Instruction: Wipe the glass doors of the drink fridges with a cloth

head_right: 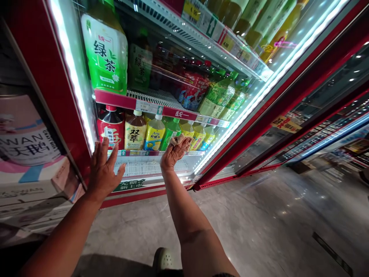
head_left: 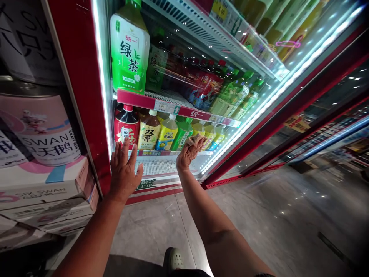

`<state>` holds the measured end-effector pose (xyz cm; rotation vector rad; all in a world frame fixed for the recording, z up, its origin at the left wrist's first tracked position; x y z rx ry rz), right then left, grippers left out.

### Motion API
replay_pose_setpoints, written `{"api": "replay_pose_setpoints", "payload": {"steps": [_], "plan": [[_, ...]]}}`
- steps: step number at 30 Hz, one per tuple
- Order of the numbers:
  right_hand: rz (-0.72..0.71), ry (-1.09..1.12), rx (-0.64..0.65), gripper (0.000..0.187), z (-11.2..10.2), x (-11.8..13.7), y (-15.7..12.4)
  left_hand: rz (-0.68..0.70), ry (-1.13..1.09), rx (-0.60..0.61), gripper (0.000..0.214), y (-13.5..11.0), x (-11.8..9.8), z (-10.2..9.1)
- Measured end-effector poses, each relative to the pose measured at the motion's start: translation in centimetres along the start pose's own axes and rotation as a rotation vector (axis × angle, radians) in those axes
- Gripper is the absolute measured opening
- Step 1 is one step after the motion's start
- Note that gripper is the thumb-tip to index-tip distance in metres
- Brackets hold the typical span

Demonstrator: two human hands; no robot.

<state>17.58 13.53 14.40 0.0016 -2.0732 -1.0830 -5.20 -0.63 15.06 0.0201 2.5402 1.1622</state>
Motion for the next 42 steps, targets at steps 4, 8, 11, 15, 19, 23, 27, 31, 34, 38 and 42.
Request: {"api": "replay_pose_setpoints", "payload": {"steps": [4,8,11,15,19,23,27,31,34,38,42], "plan": [[0.124,-0.026,0.051,0.072,0.2,-1.1,-1.8,-0.002,-0.006,-0.016,0.08,0.2,-0.3,-0.7],[0.105,-0.038,0.041,0.072,0.0,-0.4,-2.2,-0.109,-0.044,-0.018,0.075,0.2,0.0,-1.0],[-0.008,-0.025,0.084,0.071,-0.1,0.9,-1.5,-0.144,-0.06,-0.022,0.078,0.1,0.5,-1.0],[-0.035,-0.064,0.184,0.07,0.0,0.1,-2.3,-0.15,-0.058,-0.013,0.084,0.2,0.6,-1.0],[-0.029,-0.116,0.261,0.07,0.6,-0.9,-4.2,-0.151,-0.047,0.002,0.081,0.2,0.4,-1.2],[-0.107,-0.091,0.211,0.069,0.8,1.0,-3.3,-0.122,-0.044,-0.025,0.076,0.2,0.3,-1.3],[-0.185,-0.123,0.192,0.066,0.8,1.8,-3.0,-0.115,-0.054,-0.05,0.07,0.2,0.5,-1.4],[-0.272,-0.178,0.288,0.06,1.2,0.5,-5.6,-0.133,-0.057,-0.067,0.069,0.2,0.6,-1.6],[-0.302,-0.18,0.289,0.059,1.5,1.0,-6.2,-0.117,-0.044,-0.069,0.069,0.2,0.6,-1.7],[-0.334,-0.172,0.254,0.059,1.8,3.0,-4.8,-0.128,-0.039,-0.064,0.073,0.2,0.8,-1.8],[-0.377,-0.186,0.286,0.054,2.1,2.9,-5.5,-0.163,-0.025,-0.058,0.075,0.2,1.2,-1.9]]}}
Point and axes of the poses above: each hand's wrist, its own y-axis towards the middle knuckle, its own z-axis out of the palm, x = y × z, the point moved 4 cm from there along y, towards the middle knuckle, and after that the axes turned 4 degrees about y, right-handed, at the moved point
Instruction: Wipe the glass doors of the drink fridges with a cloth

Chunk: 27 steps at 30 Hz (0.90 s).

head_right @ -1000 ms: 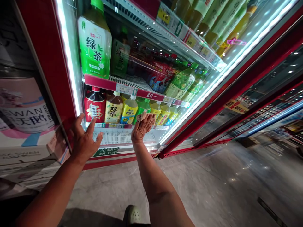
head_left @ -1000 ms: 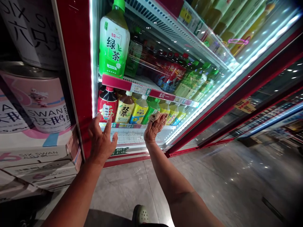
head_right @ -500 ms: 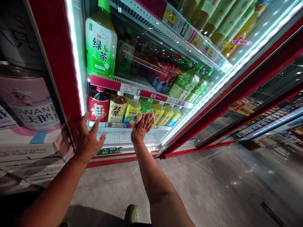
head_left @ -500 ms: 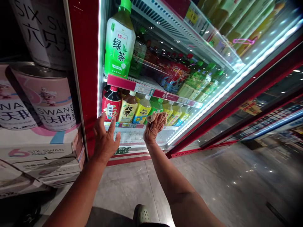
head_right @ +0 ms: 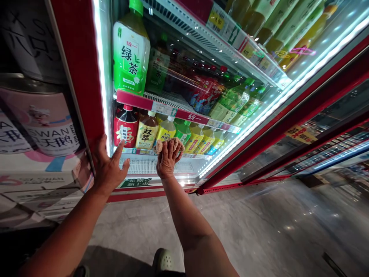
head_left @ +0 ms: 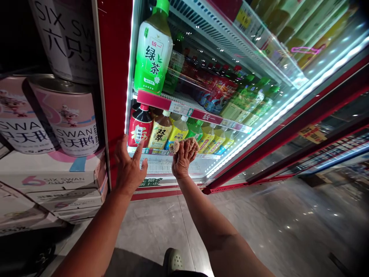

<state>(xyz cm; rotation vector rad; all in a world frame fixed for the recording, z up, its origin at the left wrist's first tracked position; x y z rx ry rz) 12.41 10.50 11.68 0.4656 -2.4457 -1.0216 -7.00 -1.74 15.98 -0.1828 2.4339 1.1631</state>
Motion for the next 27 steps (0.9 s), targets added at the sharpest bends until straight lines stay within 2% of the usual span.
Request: {"api": "replay_pose_setpoints", "payload": {"steps": [4,7,11,15,18,24,27], "plan": [[-0.049,-0.005,0.047,0.051,0.7,0.2,-1.3,-0.012,0.006,0.025,0.071,0.0,0.2,0.0],[-0.072,-0.014,0.044,0.05,0.2,1.4,0.0,-0.02,0.011,0.011,0.073,0.0,0.4,-0.1],[-0.118,-0.014,0.011,0.05,-0.3,3.1,1.4,-0.042,0.009,-0.025,0.087,0.2,0.9,-0.2],[-0.164,-0.008,0.069,0.047,0.8,3.0,-0.4,-0.04,0.006,-0.027,0.093,0.2,1.2,-0.2],[-0.189,-0.006,0.105,0.047,1.2,3.2,-1.0,-0.045,0.009,-0.021,0.091,0.2,1.3,-0.2],[-0.178,-0.015,0.143,0.05,0.3,5.0,0.6,-0.04,-0.032,-0.053,0.08,0.1,1.3,-0.2],[-0.208,-0.004,0.195,0.05,1.0,5.3,-0.3,-0.034,-0.012,-0.065,0.082,0.0,1.5,-0.3]]}}
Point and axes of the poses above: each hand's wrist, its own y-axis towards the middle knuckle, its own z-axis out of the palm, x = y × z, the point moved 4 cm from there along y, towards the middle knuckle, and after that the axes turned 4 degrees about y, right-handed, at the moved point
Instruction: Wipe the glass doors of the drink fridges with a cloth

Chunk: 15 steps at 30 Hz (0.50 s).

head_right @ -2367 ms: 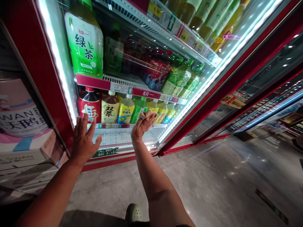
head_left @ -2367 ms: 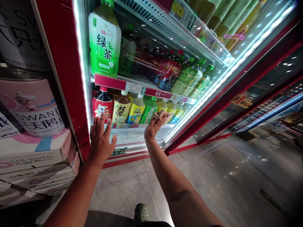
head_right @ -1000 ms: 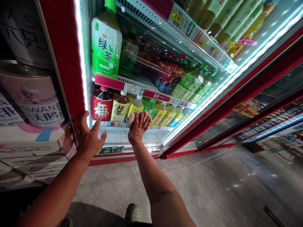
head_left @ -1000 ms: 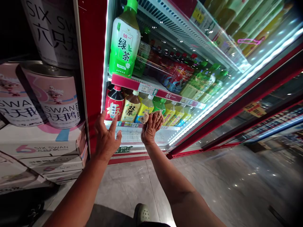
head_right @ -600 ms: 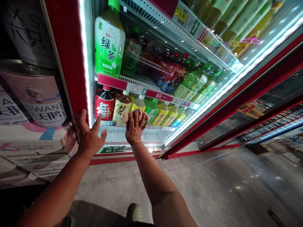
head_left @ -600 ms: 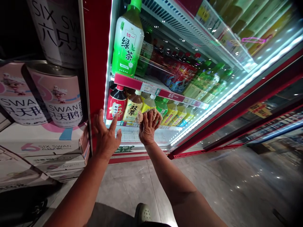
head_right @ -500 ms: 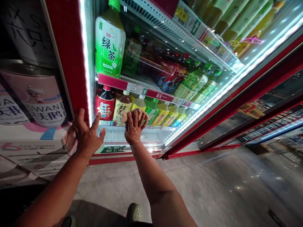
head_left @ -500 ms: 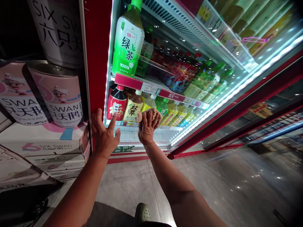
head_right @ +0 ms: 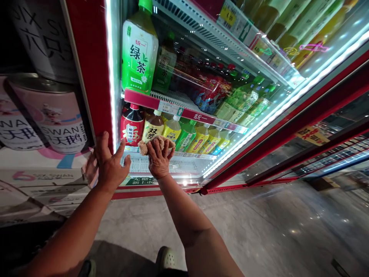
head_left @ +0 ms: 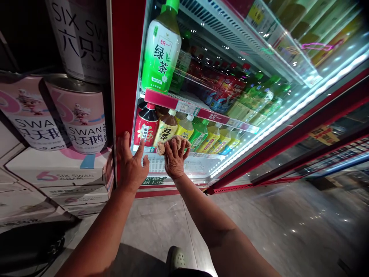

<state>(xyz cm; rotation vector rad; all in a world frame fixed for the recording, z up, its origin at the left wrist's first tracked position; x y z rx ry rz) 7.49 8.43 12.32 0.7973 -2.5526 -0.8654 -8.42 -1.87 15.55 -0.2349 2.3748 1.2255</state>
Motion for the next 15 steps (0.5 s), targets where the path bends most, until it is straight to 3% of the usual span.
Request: {"api": "replay_pose_setpoints", "payload": {"steps": [5,9,12,15], "plan": [[-0.103,-0.021,0.01,0.05,0.0,1.1,0.3,0.014,0.025,-0.004,0.083,-0.1,0.4,-0.1],[-0.144,-0.115,-0.115,0.053,-0.8,2.5,2.1,0.054,0.004,-0.09,0.079,-0.2,0.9,-0.2],[-0.207,-0.163,-0.203,0.053,-0.1,3.3,1.5,0.054,-0.005,-0.159,0.077,-0.2,1.3,-0.2],[-0.298,-0.197,-0.173,0.053,0.9,3.9,0.3,0.038,-0.002,-0.163,0.078,-0.1,1.8,-0.1]]}}
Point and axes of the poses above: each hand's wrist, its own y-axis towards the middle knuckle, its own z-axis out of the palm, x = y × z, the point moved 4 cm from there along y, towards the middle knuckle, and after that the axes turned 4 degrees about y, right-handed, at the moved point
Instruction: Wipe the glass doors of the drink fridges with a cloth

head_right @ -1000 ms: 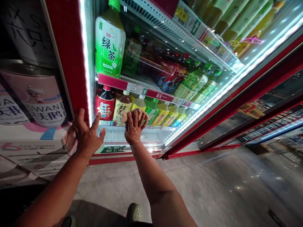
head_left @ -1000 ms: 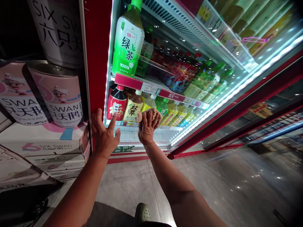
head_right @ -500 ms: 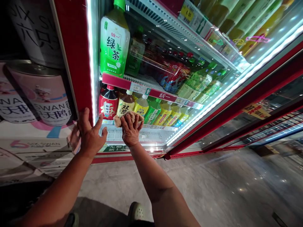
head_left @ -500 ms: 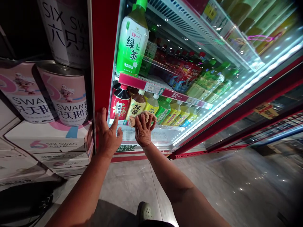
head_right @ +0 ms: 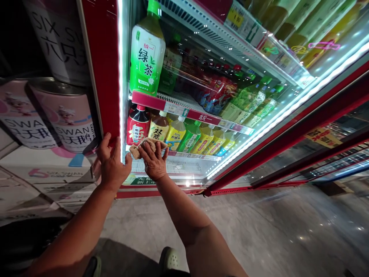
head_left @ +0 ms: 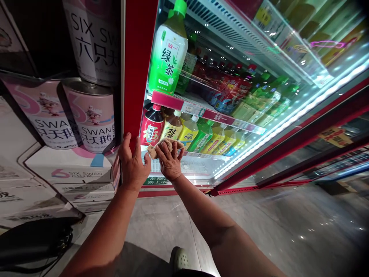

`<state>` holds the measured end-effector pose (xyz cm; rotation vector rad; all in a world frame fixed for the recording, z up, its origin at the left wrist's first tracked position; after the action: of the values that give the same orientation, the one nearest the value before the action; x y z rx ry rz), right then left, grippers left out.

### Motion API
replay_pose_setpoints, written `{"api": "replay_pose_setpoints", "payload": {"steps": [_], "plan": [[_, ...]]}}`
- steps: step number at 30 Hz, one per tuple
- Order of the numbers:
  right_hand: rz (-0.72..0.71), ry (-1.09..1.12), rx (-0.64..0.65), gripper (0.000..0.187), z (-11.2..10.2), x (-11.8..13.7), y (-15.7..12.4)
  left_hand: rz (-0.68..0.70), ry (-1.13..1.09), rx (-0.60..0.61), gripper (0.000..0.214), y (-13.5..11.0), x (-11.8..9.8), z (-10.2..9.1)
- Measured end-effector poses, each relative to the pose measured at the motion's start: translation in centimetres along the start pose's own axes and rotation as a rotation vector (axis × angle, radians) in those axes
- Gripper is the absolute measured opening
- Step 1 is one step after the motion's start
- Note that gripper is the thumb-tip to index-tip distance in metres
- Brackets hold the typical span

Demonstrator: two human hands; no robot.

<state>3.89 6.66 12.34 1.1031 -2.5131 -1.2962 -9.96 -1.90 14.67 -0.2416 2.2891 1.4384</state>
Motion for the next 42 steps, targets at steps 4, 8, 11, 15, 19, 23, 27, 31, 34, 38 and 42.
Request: {"api": "replay_pose_setpoints", "payload": {"steps": [4,8,11,15,19,23,27,31,34,38,42], "plan": [[-0.008,-0.002,-0.044,0.052,-0.9,0.6,1.7,-0.027,-0.003,0.02,0.08,0.0,0.3,0.0],[0.01,0.021,-0.128,0.051,-1.5,1.0,3.3,-0.037,-0.008,0.022,0.076,0.0,0.4,0.0],[-0.031,0.031,-0.127,0.049,-0.9,1.5,2.1,-0.043,-0.017,0.018,0.072,0.0,0.6,-0.1],[-0.105,0.029,-0.091,0.049,-0.7,2.1,1.8,-0.048,-0.038,-0.001,0.068,0.1,0.7,-0.3],[-0.069,0.009,-0.061,0.055,-1.0,2.6,4.1,-0.03,-0.064,-0.084,0.066,0.4,0.5,-0.7],[-0.032,0.047,-0.001,0.056,-0.1,3.4,3.6,-0.032,-0.059,-0.104,0.071,0.7,0.4,-0.9],[-0.113,0.066,0.035,0.053,0.2,4.3,2.4,-0.06,-0.072,-0.099,0.07,0.8,0.7,-1.1],[-0.075,0.023,-0.069,0.055,-1.2,4.7,5.6,-0.124,-0.078,-0.121,0.071,1.1,1.0,-1.6],[-0.073,0.05,-0.087,0.06,-1.4,5.2,7.7,-0.155,-0.065,-0.139,0.077,1.4,1.0,-2.1],[-0.188,0.063,-0.079,0.054,-0.5,6.0,6.4,-0.164,-0.073,-0.126,0.077,1.6,1.1,-2.4],[-0.272,0.029,0.0,0.05,-0.7,6.2,5.8,-0.14,-0.056,-0.134,0.078,1.6,1.3,-2.6]]}}
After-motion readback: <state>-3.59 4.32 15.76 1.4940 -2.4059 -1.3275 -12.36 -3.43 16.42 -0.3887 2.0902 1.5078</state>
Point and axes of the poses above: each hand's wrist, its own y-axis towards the middle knuckle, its own z-axis out of the palm, x = y × z, the point moved 4 cm from there along y, towards the middle knuckle, and after that the axes turned 4 degrees about y, right-handed, at the moved point
